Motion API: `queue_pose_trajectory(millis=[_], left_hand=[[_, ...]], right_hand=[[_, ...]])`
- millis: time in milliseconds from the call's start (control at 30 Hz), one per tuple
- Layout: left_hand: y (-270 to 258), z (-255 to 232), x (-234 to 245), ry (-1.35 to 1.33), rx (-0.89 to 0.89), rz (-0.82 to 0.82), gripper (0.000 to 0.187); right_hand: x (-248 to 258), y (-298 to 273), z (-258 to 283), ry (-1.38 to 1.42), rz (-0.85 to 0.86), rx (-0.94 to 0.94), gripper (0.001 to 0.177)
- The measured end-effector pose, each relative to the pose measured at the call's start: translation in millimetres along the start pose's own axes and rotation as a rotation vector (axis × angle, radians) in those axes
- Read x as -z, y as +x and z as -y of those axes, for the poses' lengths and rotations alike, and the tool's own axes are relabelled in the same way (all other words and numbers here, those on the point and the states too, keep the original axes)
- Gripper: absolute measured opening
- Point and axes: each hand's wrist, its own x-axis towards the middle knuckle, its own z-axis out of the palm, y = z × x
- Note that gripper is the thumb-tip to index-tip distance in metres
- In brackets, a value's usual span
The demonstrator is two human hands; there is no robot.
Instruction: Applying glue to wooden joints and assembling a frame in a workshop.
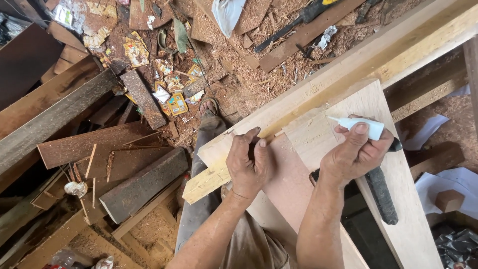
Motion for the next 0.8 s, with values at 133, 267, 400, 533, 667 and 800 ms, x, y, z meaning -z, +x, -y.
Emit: queue_pose_trajectory(millis=[133,267,400,533,667,800], left_hand=[[0.6,0.0,-1.3,-0.002,-0.004,-0.010,0.034],[0.0,1.0,-2.6,-0.007,0.005,-0.015,0.035],[1.2,-1.4,-1.8,-0.017,-0.004,-0.012,0.032],[-2.1,4.0,-4.2,-0.005,-0.032,-0.019,0.027],[0.6,-2.1,-0.7,0.006,0.032,0.008,0.034],[-0.7,-1.0,-0.3,-0.006,0.031,0.010,0.031]], right_hand=[[-0.6,0.1,0.3,0.012,-0.017,-0.030,0.033],[-0.5,-1.8,-2.7,0.051,-0.060,-0.069,0.034],[-2.0,-1.3,-0.8,0.041,-0.041,-0.050,0.032],[0.4,-0.5,-3.9,0.096,-0.060,-0.096,0.032],[-1.1,4.9,2.6,0.069,-0.055,-0.098,0.031],[-2.8,4.3,-0.2,0.072,-0.053,-0.083,0.031]])
